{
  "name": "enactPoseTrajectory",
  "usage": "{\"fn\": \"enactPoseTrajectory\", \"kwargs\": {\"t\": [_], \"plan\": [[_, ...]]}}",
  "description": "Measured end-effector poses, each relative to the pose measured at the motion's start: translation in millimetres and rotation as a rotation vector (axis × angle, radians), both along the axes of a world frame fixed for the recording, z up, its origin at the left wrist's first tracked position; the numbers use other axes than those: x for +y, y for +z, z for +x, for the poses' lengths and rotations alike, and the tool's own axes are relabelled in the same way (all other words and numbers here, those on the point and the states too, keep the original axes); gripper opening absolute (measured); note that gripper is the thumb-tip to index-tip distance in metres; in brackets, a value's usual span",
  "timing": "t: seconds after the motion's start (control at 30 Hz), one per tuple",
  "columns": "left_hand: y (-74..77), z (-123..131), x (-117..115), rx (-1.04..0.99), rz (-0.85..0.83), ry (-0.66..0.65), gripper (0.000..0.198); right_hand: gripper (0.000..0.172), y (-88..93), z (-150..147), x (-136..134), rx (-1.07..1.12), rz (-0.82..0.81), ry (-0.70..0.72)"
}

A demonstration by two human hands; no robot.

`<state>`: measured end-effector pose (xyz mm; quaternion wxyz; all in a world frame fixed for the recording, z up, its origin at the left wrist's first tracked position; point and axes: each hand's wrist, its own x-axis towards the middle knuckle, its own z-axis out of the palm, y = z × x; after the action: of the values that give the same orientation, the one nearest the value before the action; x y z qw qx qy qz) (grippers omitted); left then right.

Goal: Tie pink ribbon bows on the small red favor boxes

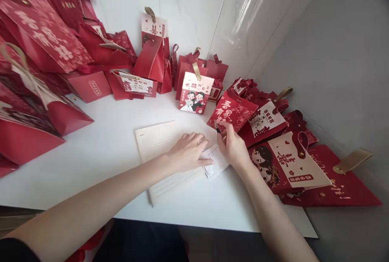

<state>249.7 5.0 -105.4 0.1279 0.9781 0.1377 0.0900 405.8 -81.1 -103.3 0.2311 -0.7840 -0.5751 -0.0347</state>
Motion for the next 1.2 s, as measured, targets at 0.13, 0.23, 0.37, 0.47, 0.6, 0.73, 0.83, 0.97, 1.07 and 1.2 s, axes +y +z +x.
{"fn": "enactPoseTrajectory", "kwargs": {"t": [0.13, 0.23, 0.37, 0.47, 0.6, 0.73, 0.83, 0.97, 1.07, 1.2], "plan": [[-7.9, 5.1, 0.5, 0.007, 0.002, 0.005, 0.054, 0.025, 5.1, -3.0, -5.3, 0.037, 0.579, 0.168], [-9.3, -0.2, 11.1, 0.003, -0.096, -0.070, 0.046, 0.027, 9.5, -5.1, -7.5, 0.370, 0.768, 0.131], [-6.1, -8.8, 23.8, -0.084, -0.367, -0.068, 0.024, 0.027, 15.0, -4.6, -5.8, 0.674, 0.934, 0.098], [-0.4, -12.0, 25.0, -0.148, -0.592, 0.076, 0.012, 0.018, 16.4, -4.5, -3.0, 0.682, 0.980, 0.076], [2.8, -12.4, 14.6, -0.205, -0.479, 0.081, 0.018, 0.013, 13.3, -9.0, -2.0, 0.694, 0.970, 0.096], [-5.6, -11.3, -3.7, -0.132, -0.160, -0.108, 0.024, 0.014, 2.8, -13.1, -1.9, 0.780, 0.853, 0.122], [-11.1, -12.2, -11.9, -0.121, -0.118, -0.177, 0.029, 0.024, -8.1, -14.3, 0.7, 0.882, 0.690, 0.070], [-5.8, -18.7, -5.8, -0.046, -0.145, -0.251, 0.035, 0.031, -17.1, -17.7, 2.8, 0.987, 0.530, -0.116], [1.4, -25.1, 2.4, 0.035, -0.175, -0.245, 0.040, 0.035, -17.8, -21.7, 0.4, 0.956, 0.486, -0.165], [2.8, -29.1, 4.4, 0.052, -0.187, -0.214, 0.050, 0.037, -16.6, -24.2, -2.0, 0.970, 0.450, -0.121]]}}
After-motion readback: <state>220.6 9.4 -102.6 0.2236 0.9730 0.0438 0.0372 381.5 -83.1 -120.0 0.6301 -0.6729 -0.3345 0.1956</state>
